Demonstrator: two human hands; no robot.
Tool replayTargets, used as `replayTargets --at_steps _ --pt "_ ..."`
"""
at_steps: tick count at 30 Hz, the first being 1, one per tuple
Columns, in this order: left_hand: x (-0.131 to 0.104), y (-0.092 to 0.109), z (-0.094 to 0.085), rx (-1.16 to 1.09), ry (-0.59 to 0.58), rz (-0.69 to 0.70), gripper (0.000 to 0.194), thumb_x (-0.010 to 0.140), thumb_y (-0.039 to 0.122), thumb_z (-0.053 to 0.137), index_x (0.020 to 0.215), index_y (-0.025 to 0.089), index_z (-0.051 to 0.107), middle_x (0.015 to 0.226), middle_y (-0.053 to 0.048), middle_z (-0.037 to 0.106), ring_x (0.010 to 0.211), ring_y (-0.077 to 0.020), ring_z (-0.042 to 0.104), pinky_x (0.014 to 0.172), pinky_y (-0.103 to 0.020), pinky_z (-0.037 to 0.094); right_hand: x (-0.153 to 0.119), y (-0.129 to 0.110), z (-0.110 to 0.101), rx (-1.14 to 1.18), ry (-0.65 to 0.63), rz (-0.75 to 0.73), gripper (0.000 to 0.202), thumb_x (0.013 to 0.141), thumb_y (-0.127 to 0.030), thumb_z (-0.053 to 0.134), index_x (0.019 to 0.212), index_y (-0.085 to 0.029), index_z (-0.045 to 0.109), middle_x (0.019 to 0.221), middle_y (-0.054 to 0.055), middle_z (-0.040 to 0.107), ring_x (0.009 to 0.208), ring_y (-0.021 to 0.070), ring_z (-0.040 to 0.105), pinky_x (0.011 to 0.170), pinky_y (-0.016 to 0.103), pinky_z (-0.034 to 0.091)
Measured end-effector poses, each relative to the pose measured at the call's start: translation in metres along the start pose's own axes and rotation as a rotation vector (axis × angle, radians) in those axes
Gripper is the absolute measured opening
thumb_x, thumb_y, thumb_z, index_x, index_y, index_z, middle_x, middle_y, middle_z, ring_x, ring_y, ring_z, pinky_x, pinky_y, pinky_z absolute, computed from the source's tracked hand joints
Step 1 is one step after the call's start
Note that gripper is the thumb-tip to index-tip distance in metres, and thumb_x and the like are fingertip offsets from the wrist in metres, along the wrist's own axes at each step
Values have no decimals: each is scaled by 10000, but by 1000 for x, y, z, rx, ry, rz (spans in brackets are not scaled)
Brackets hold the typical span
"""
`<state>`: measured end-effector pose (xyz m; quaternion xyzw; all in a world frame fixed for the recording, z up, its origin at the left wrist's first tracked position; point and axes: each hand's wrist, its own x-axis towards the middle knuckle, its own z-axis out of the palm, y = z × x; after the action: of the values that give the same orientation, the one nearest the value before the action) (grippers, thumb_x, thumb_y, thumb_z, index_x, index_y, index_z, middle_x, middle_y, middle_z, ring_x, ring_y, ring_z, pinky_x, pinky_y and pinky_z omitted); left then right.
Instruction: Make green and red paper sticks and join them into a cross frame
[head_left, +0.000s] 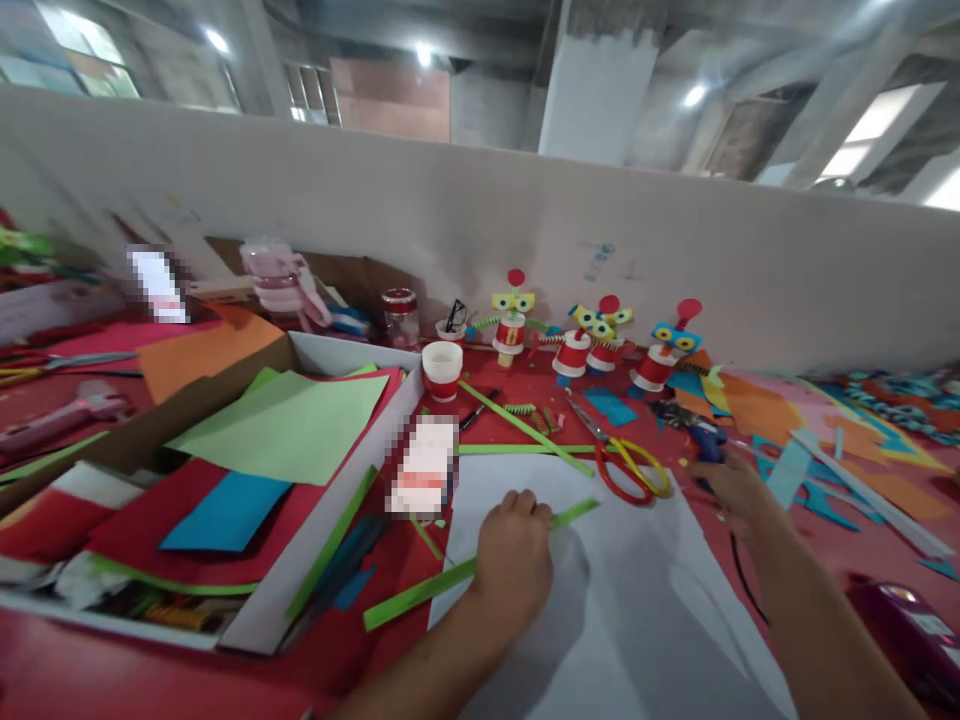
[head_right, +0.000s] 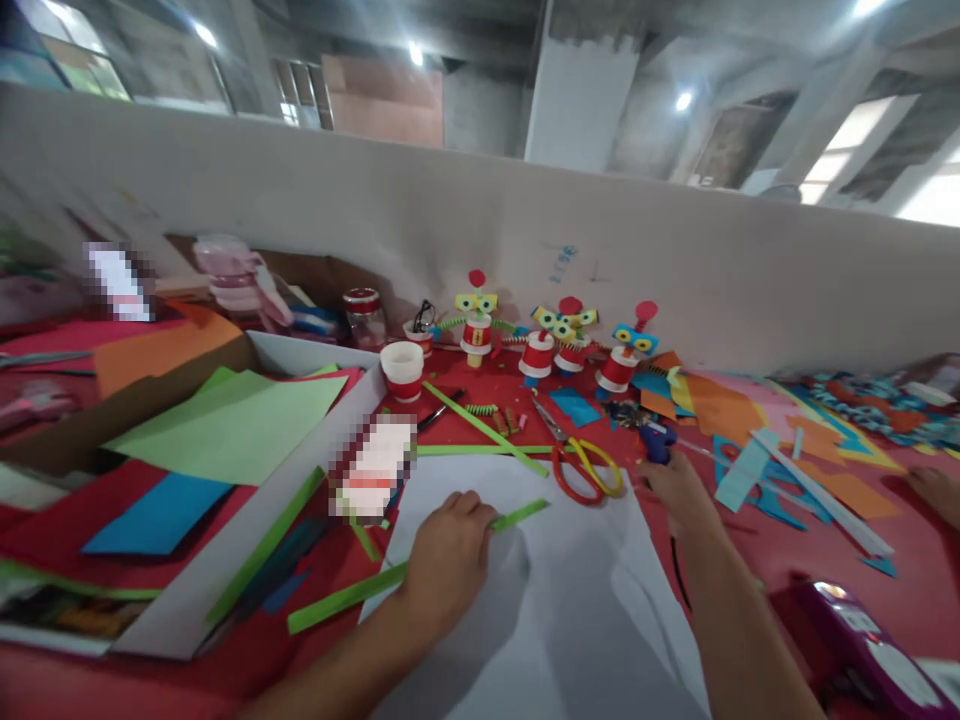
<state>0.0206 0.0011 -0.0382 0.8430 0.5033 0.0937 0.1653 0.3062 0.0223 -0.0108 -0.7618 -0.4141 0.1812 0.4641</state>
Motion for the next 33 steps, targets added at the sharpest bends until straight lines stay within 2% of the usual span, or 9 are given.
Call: replayTargets --at_steps 3,5,9,12,17,19,22,27,33 --pt "0 -1 -1 9 8 22 241 865 120 468 985 158 673 1006 -98 645 996 -233 577 818 -354 488 -23 -14 1 264 -148 128 305 453 -249 766 682 -228 565 662 2 648 586 175 620 505 280 476" --pt "0 -1 -2 15 12 22 240 859 111 476 1000 159 665 1003 -93 646 998 -224 581 801 -340 490 -42 -25 3 372 -141 159 389 433 -284 808 737 -235 571 695 -12 649 613 161 625 502 252 461" --pt "-2 -2 -3 30 8 -8 234 867 119 458 985 162 656 997 -89 653 987 -226 577 789 -338 485 -79 -43 10 481 -178 219 408 542 -472 779 782 -213 574 591 -36 607 488 101 523 453 228 418" --pt "-4 -1 -4 63 25 45 252 888 142 419 941 152 666 969 -100 659 994 -247 566 803 -358 481 -100 -45 13 512 -225 168 421 609 -476 753 851 -205 541 564 -39 610 495 99 519 464 216 409" --pt "-6 0 -1 79 43 42 270 891 143 395 927 154 662 980 -94 650 977 -248 587 743 -352 489 -126 -27 10 288 -332 -45 338 776 -444 645 945 -199 484 722 -3 647 530 99 515 505 239 418" --pt "-5 0 0 62 41 11 256 892 149 403 929 167 656 984 -79 650 971 -238 597 717 -338 484 -134 -17 8 193 -381 -74 284 832 -432 582 959 -201 476 820 13 641 553 98 522 529 252 433" --pt "-3 -1 0 35 45 -20 236 884 140 422 948 183 644 987 -56 655 961 -220 607 711 -315 469 -143 -8 6 109 -420 -75 231 895 -429 493 974 -216 454 855 9 628 564 102 527 541 258 436" --pt "-2 -1 -1 48 61 -38 236 891 141 422 954 192 643 974 -42 666 955 -204 611 710 -294 453 -150 -16 12 -92 -430 -55 211 909 -429 438 880 -220 444 775 11 638 534 111 524 530 257 417" --pt "-1 -2 -1 65 70 -17 237 882 137 431 898 187 662 944 -42 671 941 -207 616 686 -297 443 -153 -30 21 -235 -441 -61 177 901 -410 406 866 -237 421 609 -26 562 552 156 531 551 269 392"
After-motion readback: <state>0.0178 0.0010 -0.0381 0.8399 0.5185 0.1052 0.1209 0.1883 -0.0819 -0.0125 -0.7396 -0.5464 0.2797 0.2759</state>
